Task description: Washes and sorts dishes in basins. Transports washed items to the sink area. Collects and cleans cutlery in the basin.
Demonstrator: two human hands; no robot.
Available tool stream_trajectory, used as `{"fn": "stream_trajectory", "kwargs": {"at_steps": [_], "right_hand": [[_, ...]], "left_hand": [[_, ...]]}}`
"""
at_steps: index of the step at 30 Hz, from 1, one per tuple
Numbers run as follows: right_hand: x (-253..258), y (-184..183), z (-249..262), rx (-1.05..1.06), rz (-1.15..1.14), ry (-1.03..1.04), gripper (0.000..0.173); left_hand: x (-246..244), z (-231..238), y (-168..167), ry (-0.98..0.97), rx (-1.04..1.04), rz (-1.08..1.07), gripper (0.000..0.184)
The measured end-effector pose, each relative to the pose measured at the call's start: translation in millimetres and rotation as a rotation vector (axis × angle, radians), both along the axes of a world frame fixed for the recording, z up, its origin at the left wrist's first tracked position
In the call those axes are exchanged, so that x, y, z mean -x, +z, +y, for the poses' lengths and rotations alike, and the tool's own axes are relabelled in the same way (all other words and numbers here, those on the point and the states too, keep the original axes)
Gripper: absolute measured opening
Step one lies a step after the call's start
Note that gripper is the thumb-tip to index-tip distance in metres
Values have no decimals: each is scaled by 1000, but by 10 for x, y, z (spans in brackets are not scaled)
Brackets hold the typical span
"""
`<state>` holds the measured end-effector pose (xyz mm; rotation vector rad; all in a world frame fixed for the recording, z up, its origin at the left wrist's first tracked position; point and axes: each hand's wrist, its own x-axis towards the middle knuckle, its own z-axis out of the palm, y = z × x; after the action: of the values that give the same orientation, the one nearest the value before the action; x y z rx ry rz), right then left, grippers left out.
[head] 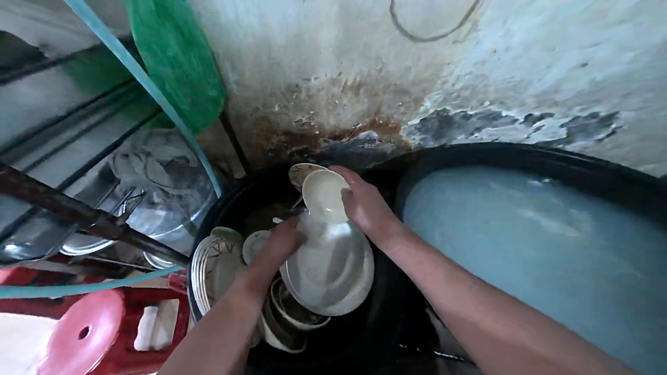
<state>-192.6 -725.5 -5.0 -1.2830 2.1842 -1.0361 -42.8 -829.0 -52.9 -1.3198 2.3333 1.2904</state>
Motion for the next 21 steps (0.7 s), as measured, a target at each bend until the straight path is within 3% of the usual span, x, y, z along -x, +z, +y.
{"fn": "stream_trajectory", "kwargs": {"at_steps": [3, 5, 7, 10, 15, 18, 21], "right_hand": [[130, 25, 78, 41, 348, 46, 61], [274, 56, 311, 74, 434, 18, 64], [476, 11, 702, 141, 485, -65, 59], [790, -188, 1530, 77, 511, -216, 53], [1183, -776, 2856, -178, 503, -413, 52], [1185, -973, 3225, -309, 420, -459, 56], [1229, -1115, 3367, -328, 179, -527, 56]], "left_hand": [[-46, 4, -17, 71, -30, 53, 40], [-162, 14, 40, 177, -37, 86, 38], [-313, 8, 88, 272, 8, 189, 34], [-397, 60, 212, 387, 60, 397, 35], [193, 420, 418, 377, -102, 562, 37], [719, 741, 376, 236, -188, 495, 40], [1146, 983, 212, 161, -375, 486, 41]]}}
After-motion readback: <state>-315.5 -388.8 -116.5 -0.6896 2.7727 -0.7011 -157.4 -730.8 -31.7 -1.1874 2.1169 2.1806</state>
